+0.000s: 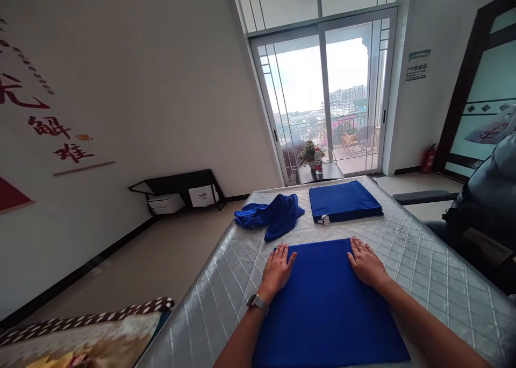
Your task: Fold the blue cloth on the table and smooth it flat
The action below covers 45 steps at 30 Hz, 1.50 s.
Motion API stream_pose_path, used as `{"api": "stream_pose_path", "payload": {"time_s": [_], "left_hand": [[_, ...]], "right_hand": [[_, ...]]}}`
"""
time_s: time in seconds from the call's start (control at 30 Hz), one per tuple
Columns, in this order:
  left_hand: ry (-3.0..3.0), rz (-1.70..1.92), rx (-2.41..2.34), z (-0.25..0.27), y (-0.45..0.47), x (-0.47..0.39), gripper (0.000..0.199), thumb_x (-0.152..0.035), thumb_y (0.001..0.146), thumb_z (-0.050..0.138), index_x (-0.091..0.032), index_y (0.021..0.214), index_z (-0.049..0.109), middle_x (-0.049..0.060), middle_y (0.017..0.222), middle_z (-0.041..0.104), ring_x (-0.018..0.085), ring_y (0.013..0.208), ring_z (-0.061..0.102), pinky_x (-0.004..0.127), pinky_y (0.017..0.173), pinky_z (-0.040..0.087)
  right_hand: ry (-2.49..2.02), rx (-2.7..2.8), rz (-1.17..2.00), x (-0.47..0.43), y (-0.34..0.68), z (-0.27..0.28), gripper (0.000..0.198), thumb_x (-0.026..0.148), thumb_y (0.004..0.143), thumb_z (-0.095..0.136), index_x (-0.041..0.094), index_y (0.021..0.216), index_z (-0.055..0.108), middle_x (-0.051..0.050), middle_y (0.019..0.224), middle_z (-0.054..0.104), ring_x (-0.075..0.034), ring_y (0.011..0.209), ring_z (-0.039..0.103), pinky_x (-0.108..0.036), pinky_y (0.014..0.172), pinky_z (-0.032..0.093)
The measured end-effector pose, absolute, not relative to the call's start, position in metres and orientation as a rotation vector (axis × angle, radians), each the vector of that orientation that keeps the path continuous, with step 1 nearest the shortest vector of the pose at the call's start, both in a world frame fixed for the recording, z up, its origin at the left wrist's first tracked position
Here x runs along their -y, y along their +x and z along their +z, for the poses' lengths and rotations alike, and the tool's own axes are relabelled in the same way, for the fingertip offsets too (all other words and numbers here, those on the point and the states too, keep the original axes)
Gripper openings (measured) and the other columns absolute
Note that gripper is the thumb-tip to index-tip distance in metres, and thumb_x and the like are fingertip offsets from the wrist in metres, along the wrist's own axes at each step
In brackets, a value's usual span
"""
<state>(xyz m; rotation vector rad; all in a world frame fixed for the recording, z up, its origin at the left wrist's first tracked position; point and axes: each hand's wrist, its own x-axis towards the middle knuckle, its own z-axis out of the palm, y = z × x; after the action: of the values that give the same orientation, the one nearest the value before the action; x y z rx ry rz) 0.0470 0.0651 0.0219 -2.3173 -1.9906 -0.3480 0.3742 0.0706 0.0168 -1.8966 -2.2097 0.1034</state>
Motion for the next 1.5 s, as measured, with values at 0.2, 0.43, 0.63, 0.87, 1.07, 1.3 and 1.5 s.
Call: {"api": "stream_pose_path", "payload": {"time_s": [0.2, 0.43, 0.63, 0.87, 1.07, 1.3, 1.5], "left_hand": [[-2.299, -0.39, 1.99, 0.013, 0.033, -0.068, 0.071, -0.06, 0.103, 0.02, -0.013, 0.152, 0.039, 0.017, 0.158, 0.039, 0.028, 0.148, 0.032, 0.047, 0.119, 0.03], [-2.302, -0.385, 1.987, 0.011, 0.032, -0.07, 0.07, -0.059, 0.103, 0.021, -0.012, 0.153, 0.039, 0.018, 0.158, 0.038, 0.029, 0.148, 0.032, 0.047, 0.12, 0.03], [-2.296, -0.387, 2.006, 0.01, 0.032, -0.071, 0.074, -0.059, 0.103, 0.02, -0.007, 0.152, 0.038, 0.02, 0.158, 0.037, 0.029, 0.149, 0.029, 0.047, 0.12, 0.03], [-2.306, -0.391, 2.017, 0.007, 0.032, -0.073, 0.073, -0.058, 0.103, 0.021, -0.006, 0.152, 0.036, 0.021, 0.159, 0.035, 0.029, 0.149, 0.029, 0.048, 0.12, 0.03], [-2.226, -0.327, 2.049, 0.014, 0.031, -0.071, 0.076, -0.06, 0.102, 0.021, -0.004, 0.151, 0.039, 0.022, 0.157, 0.037, 0.031, 0.148, 0.032, 0.047, 0.119, 0.031], [-2.435, -0.428, 1.816, 0.047, 0.117, -0.057, 0.074, -0.058, 0.103, 0.017, -0.005, 0.149, 0.042, 0.019, 0.155, 0.044, 0.027, 0.147, 0.036, 0.041, 0.12, 0.032], [-2.786, -0.709, 1.441, 0.052, 0.248, -0.053, 0.062, -0.052, 0.105, 0.023, -0.014, 0.151, 0.041, 0.014, 0.154, 0.047, 0.024, 0.145, 0.039, 0.043, 0.12, 0.034]], "right_hand": [[-1.907, 2.248, 0.073, -0.072, 0.375, 0.016, 0.069, 0.042, 0.1, 0.019, 0.004, 0.157, 0.026, -0.013, 0.164, 0.023, -0.02, 0.152, 0.018, -0.039, 0.123, 0.013], [-1.813, 2.266, 0.061, -0.073, 0.38, 0.015, 0.067, 0.042, 0.101, 0.018, 0.007, 0.158, 0.024, -0.012, 0.164, 0.023, -0.02, 0.152, 0.017, -0.041, 0.123, 0.016], [-1.799, 2.283, 0.076, -0.073, 0.379, 0.021, 0.064, 0.038, 0.102, 0.019, 0.007, 0.158, 0.024, -0.013, 0.164, 0.024, -0.02, 0.152, 0.017, -0.042, 0.123, 0.017], [-1.867, 2.285, 0.117, -0.072, 0.376, 0.019, 0.066, 0.039, 0.102, 0.018, 0.004, 0.157, 0.024, -0.014, 0.164, 0.023, -0.021, 0.152, 0.017, -0.041, 0.123, 0.015], [-1.859, 2.268, 0.107, -0.069, 0.375, 0.021, 0.066, 0.038, 0.101, 0.019, 0.003, 0.157, 0.025, -0.015, 0.163, 0.023, -0.022, 0.152, 0.018, -0.042, 0.123, 0.016], [-1.854, 2.25, 0.119, -0.068, 0.375, 0.022, 0.067, 0.039, 0.101, 0.019, 0.002, 0.156, 0.027, -0.015, 0.163, 0.023, -0.022, 0.152, 0.017, -0.041, 0.123, 0.014], [-1.809, 2.32, 0.0, -0.068, 0.38, 0.01, 0.064, 0.029, 0.096, 0.032, 0.007, 0.156, 0.032, -0.014, 0.163, 0.024, -0.024, 0.151, 0.021, -0.042, 0.123, 0.02]]}}
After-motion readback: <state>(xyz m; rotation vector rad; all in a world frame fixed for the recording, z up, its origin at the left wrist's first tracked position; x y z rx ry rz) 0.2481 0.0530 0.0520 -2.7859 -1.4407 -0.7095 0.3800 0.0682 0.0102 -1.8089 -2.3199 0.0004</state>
